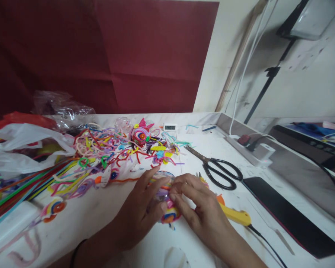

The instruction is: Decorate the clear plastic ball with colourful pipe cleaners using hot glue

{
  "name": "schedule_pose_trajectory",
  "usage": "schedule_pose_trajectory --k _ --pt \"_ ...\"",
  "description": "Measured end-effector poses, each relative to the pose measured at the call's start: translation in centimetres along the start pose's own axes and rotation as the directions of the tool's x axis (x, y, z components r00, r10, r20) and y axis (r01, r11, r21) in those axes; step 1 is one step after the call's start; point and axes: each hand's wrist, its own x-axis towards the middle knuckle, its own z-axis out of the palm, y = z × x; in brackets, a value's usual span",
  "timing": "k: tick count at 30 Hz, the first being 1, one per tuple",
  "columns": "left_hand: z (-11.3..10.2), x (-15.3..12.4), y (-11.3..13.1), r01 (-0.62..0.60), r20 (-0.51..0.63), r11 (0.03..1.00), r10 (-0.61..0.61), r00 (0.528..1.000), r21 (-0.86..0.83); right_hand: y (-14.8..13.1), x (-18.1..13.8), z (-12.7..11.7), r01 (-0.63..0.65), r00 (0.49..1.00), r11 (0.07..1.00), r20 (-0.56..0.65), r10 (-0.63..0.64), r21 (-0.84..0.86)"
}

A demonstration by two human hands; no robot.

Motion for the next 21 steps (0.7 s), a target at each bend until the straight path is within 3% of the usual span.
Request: schedule_pose_trajectory --k 8,14,21 --pt "-0.04 -0.03 -0.06 0.002 -0.01 1.0 -0.002 1.0 -0.014 0.33 -0.25 -0.19 0.026 1.0 0.999 -0.009 -0.026 0.044" --pt "-0.03 0.11 0.08 0.006 -0.002 1.0 -0.006 1.0 -0.007 0.68 0.05 -0.35 -0.073 0.997 0.98 -0.01 0.076 0.184" --pt "0.17 0.27 0.41 0.014 -0.033 1.0 -0.014 0.999 -0.001 0.74 0.48 -0.37 -0.148 0.989 0.969 0.003 0.151 0.199"
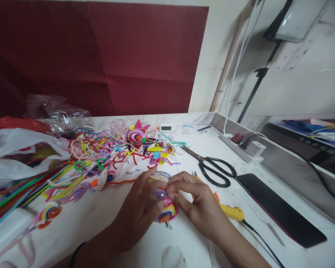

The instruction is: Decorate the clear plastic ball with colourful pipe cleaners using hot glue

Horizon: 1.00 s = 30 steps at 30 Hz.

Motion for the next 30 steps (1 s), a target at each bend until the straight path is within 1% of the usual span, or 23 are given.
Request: schedule_pose_trajectory --k 6,10,16,22,24,30 --pt "0.08 -0.08 0.11 0.015 -0.006 0.999 -0.016 1.0 -0.046 0.05 0.13 -0.09 0.02 1.0 1.0 -0.016 -0.02 -0.01" --pt "0.06 -0.04 -0.1 -0.012 -0.009 0.999 0.011 1.0 -0.038 -0.05 0.19 -0.04 0.01 1.0 1.0 -0.014 -0.01 0.003" --pt "0.15 0.12 -0.13 -0.021 -0.035 0.998 0.019 0.999 -0.063 -0.01 0.02 0.26 -0.014 0.999 1.0 -0.032 0.015 0.02" --pt "0.26 0.02 -0.14 0.0 -0.05 0.999 -0.003 0.999 -0.053 0.0 -0.32 0.23 0.051 0.997 0.999 -0.062 -0.051 0.002" --pt "0.29 -0.05 -0.16 0.0 -0.059 0.999 -0.004 0.998 -0.055 -0.14 -0.36 0.13 0.061 0.997 0.998 -0.055 -0.061 -0.013" --pt "0.26 -0.11 -0.22 -0.017 -0.035 0.999 0.015 0.999 -0.051 -0.48 -0.35 -0.05 0.07 0.997 0.996 -0.025 -0.071 -0.048"
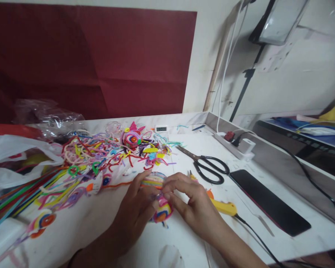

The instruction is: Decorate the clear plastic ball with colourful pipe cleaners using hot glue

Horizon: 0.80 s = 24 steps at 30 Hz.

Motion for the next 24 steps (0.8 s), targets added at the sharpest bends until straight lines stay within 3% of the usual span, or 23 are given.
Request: schedule_pose_trajectory --k 9,16,24 --pt "0.1 -0.1 0.1 -0.005 0.001 1.0 0.005 1.0 -0.001 -0.5 0.0 -0.2 0.081 0.996 0.983 0.057 -0.073 -0.167" --pt "0.2 -0.2 -0.2 -0.021 0.001 1.0 0.021 1.0 -0.017 -1.0 1.7 -1.8 0.01 0.969 0.985 0.246 0.034 -0.173" --pt "0.4 -0.1 -0.2 -0.053 -0.02 0.998 0.052 0.998 -0.028 -1.6 3.6 -2.6 0.088 0.915 0.955 0.402 0.035 -0.284"
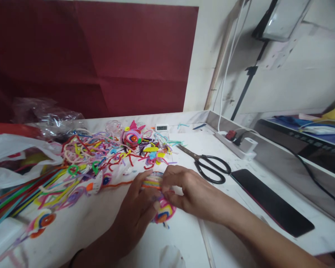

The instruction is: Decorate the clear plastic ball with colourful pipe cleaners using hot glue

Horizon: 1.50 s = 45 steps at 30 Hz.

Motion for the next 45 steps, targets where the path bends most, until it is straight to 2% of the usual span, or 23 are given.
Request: schedule_pose_trajectory --k 8,13,28,32,36,40,45 --pt "0.4 0.1 -0.3 -0.014 -0.053 1.0 0.013 0.999 -0.023 -0.2 1.1 -0.9 0.154 0.98 0.98 0.143 -0.136 -0.124" --pt "0.3 0.2 -0.1 -0.021 -0.036 1.0 0.021 0.999 -0.01 -0.2 1.2 -1.0 0.162 0.975 0.971 0.179 -0.131 -0.174" --pt "0.3 0.2 -0.1 -0.04 -0.036 0.999 0.041 0.999 0.016 0.2 0.9 -0.9 0.191 0.965 0.964 0.217 -0.149 -0.188" --pt "0.1 0.1 -0.3 0.004 0.002 0.999 -0.004 1.0 0.053 0.3 0.5 -0.8 0.183 0.975 0.969 0.154 -0.158 -0.167" --pt "0.0 0.1 -0.3 0.021 0.001 0.999 -0.021 1.0 0.045 0.3 -1.3 -0.9 0.084 0.996 0.989 -0.011 -0.086 -0.12" --pt "-0.1 0.1 -0.2 0.044 0.005 0.999 -0.044 0.999 0.023 0.6 -4.7 -0.5 -0.069 0.991 0.983 -0.124 0.048 -0.171" --pt "-0.1 0.2 -0.3 0.047 -0.016 0.999 -0.046 0.999 0.013 2.0 -10.0 2.2 -0.172 0.966 0.925 -0.242 0.092 -0.338"
